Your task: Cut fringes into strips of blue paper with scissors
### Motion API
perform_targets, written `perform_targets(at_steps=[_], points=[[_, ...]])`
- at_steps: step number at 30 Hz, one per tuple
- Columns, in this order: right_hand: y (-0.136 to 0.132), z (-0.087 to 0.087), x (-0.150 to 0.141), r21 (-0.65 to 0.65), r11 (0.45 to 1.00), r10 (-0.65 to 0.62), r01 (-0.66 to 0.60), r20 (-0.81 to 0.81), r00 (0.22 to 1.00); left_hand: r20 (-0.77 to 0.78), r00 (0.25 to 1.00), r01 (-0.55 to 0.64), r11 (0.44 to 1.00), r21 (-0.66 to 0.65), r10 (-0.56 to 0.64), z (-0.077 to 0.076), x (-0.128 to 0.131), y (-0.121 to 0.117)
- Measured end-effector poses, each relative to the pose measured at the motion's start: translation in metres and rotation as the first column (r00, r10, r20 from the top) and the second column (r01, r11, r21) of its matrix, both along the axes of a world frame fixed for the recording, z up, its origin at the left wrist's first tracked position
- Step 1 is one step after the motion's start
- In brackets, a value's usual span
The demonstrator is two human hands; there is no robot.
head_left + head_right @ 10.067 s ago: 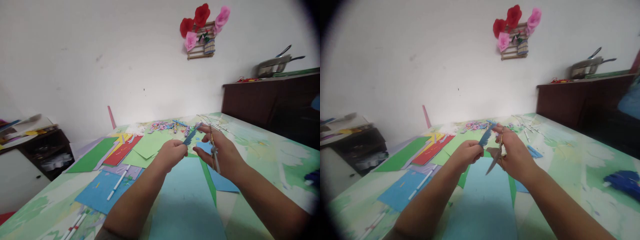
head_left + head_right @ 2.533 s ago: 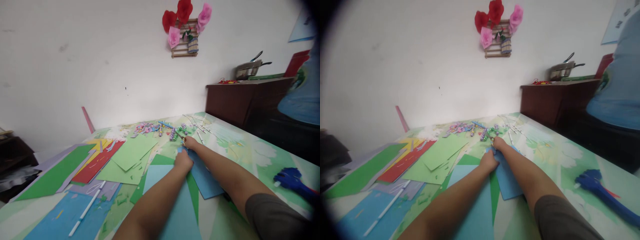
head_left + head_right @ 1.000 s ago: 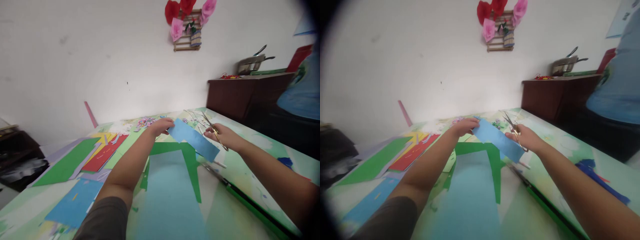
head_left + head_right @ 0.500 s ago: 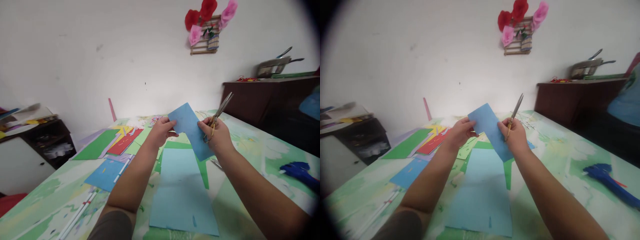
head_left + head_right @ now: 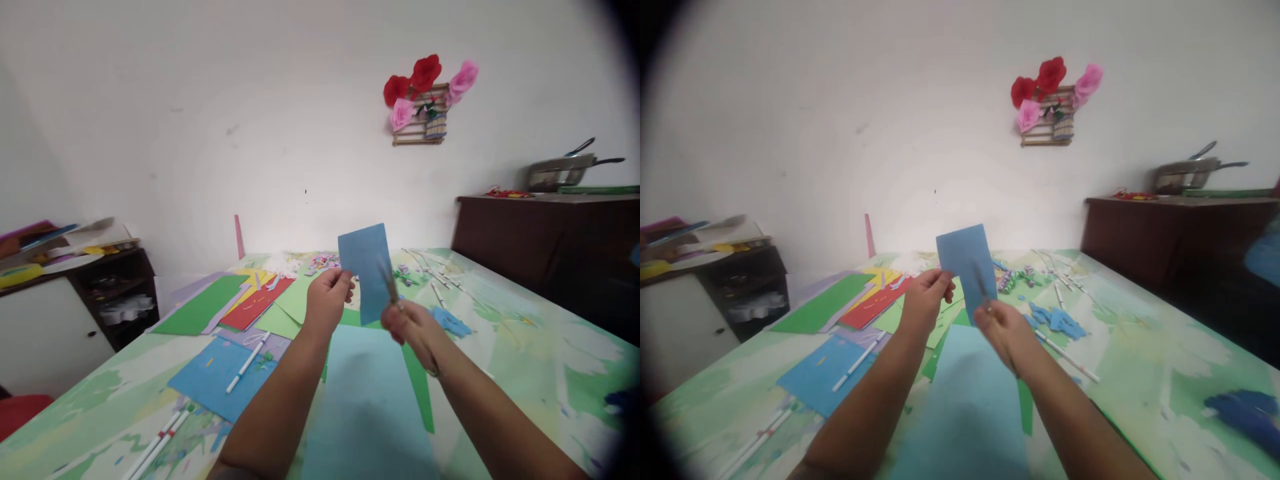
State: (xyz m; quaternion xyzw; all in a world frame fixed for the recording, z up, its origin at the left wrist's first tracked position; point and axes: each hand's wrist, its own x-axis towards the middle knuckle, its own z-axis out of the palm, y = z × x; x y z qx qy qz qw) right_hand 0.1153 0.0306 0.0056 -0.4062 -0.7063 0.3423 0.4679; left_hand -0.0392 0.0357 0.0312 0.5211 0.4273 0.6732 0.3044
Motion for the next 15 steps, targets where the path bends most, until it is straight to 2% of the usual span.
perform_targets(at_steps=[2, 4, 9, 15], points=[[-0.004, -0.008, -0.009, -0.064, 0.989, 0.133, -0.130, 0.039, 0.990, -0.005, 1.000, -0.025, 1.000, 0.010, 0.025, 0.000, 0.002, -0.004], [-0.005, -0.016, -0.017, -0.126, 0.974, 0.192, -0.186, 0.040, 0.980, -0.015, 0.999, -0.041, 0.999, 0.016, 0.041, -0.001, 0.004, -0.008], [-0.005, -0.025, -0.024, -0.208, 0.952, 0.232, -0.224, 0.016, 0.973, -0.010, 0.998, -0.061, 0.998, 0.019, 0.061, -0.004, 0.008, -0.011], [-0.007, -0.021, -0.028, -0.261, 0.940, 0.233, -0.218, 0.030, 0.972, 0.005, 0.993, -0.117, 0.993, 0.011, 0.116, -0.007, 0.007, -0.008]])
